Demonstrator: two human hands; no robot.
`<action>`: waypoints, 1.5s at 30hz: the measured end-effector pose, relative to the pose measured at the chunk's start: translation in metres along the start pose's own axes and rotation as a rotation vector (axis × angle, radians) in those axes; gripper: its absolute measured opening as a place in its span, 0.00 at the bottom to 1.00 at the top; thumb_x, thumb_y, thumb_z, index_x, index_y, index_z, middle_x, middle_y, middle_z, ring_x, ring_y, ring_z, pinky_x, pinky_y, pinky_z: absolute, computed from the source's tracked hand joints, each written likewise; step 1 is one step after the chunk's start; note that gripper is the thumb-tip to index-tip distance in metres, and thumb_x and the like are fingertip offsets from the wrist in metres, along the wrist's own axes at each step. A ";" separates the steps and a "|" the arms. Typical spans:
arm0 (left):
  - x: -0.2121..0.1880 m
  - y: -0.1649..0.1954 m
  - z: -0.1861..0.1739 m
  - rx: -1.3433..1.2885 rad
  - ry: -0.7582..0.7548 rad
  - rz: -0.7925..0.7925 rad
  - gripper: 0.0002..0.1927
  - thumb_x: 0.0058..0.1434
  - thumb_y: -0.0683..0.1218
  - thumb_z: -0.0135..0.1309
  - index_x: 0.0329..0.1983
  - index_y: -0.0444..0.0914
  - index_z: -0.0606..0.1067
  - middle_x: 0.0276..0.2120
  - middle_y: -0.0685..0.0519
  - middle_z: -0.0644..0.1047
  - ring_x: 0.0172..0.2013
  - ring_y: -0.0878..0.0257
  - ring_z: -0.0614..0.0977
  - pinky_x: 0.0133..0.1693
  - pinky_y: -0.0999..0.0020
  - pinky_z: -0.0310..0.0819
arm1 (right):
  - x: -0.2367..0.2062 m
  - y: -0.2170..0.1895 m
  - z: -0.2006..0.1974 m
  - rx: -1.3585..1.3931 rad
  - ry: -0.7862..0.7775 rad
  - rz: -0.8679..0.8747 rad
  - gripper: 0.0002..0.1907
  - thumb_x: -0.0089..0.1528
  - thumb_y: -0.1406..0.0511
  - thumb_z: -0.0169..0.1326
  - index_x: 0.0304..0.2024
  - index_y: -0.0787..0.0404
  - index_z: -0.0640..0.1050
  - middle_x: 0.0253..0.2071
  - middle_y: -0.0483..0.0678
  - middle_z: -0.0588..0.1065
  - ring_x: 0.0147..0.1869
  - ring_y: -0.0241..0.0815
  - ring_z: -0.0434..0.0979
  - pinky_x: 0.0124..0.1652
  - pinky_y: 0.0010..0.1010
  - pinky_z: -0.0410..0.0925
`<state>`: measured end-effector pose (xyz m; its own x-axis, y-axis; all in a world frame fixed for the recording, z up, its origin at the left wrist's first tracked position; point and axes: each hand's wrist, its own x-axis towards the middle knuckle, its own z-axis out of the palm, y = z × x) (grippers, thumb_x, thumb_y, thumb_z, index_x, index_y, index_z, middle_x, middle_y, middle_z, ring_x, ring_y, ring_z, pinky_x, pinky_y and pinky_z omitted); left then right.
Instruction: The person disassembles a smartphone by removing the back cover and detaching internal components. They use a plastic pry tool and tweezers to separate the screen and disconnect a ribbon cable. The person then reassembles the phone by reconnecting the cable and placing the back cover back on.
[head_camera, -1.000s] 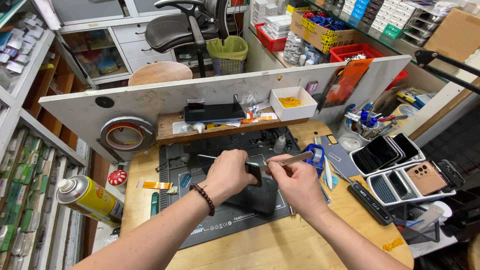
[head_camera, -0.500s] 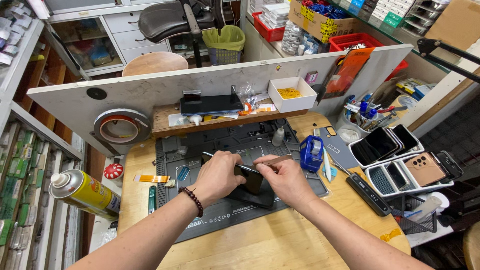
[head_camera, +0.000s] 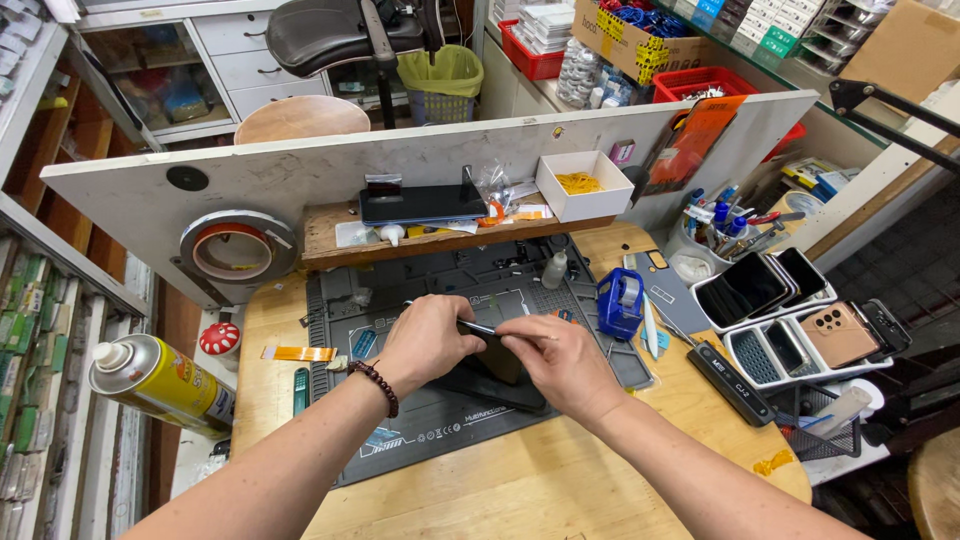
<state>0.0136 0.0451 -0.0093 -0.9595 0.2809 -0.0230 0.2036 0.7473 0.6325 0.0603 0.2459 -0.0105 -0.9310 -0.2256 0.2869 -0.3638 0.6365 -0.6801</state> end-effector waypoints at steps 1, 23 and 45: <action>0.001 -0.002 0.001 -0.017 0.001 -0.003 0.17 0.48 0.49 0.69 0.40 0.37 0.83 0.32 0.42 0.83 0.39 0.49 0.85 0.44 0.57 0.78 | -0.001 -0.001 0.001 -0.071 0.026 -0.140 0.09 0.61 0.67 0.59 0.43 0.59 0.82 0.39 0.49 0.82 0.39 0.47 0.82 0.38 0.34 0.73; 0.007 -0.058 -0.004 -0.104 0.045 0.043 0.19 0.44 0.50 0.72 0.35 0.36 0.82 0.36 0.46 0.81 0.40 0.54 0.83 0.43 0.61 0.76 | 0.025 -0.012 0.032 -0.042 -0.015 -0.115 0.08 0.63 0.66 0.56 0.42 0.60 0.83 0.39 0.49 0.82 0.41 0.50 0.82 0.40 0.36 0.73; -0.002 -0.062 0.005 -0.829 0.111 -0.351 0.43 0.48 0.52 0.69 0.67 0.40 0.67 0.49 0.49 0.79 0.44 0.62 0.80 0.44 0.67 0.76 | 0.087 -0.016 0.066 0.491 -0.096 0.162 0.12 0.61 0.65 0.59 0.45 0.64 0.84 0.36 0.47 0.84 0.39 0.32 0.82 0.38 0.25 0.74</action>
<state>0.0035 0.0013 -0.0525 -0.9618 0.0269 -0.2724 -0.2688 0.0940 0.9586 -0.0173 0.1672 -0.0196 -0.9665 -0.2346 0.1041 -0.1642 0.2533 -0.9533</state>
